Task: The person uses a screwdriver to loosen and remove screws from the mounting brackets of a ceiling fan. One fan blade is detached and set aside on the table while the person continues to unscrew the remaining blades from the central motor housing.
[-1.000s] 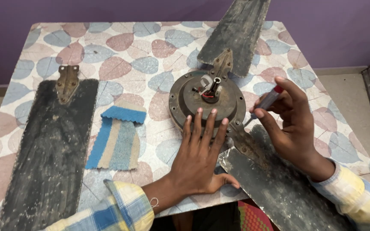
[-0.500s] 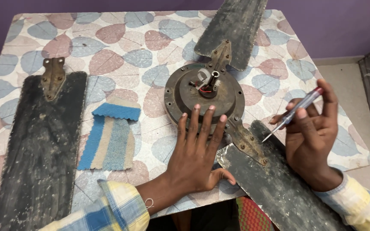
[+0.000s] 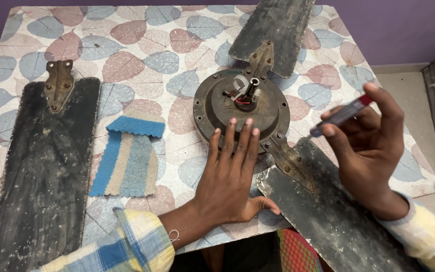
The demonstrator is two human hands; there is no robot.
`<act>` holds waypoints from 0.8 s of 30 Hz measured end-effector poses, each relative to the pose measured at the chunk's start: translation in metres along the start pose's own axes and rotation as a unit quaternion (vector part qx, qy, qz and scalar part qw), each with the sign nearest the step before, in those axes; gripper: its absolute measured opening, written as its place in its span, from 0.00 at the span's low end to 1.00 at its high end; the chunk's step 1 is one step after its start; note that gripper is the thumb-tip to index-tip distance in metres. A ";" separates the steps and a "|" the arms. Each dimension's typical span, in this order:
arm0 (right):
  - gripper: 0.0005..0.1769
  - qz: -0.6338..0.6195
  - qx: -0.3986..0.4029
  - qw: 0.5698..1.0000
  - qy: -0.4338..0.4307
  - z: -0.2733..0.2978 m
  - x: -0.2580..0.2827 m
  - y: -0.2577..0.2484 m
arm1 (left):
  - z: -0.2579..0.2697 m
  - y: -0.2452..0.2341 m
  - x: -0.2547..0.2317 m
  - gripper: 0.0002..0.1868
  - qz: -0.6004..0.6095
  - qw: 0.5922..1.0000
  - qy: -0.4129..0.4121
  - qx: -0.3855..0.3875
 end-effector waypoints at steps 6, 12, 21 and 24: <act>0.37 0.066 0.073 0.991 -0.087 -0.027 0.008 0.022 | -0.001 -0.006 -0.001 0.74 -0.034 0.999 0.007 0.004; 0.39 0.071 0.080 0.990 -0.090 -0.028 0.013 0.030 | 0.000 -0.010 -0.002 0.73 -0.030 0.999 0.008 -0.008; 0.40 0.120 0.067 0.985 -0.109 -0.027 0.014 0.029 | -0.001 -0.008 -0.001 0.72 -0.049 0.999 0.010 0.003; 0.40 0.149 0.055 0.978 -0.137 -0.027 0.016 0.031 | 0.000 -0.008 -0.002 0.72 -0.039 0.999 0.008 0.000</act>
Point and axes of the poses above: each hand's wrist, its own z-axis away from the middle knuckle, its own y-axis out of the palm, x = y × z, the point moved 1 cm from there along -z, towards the middle knuckle, and after that the axes turned 7 degrees about z, right-handed, at the moved point
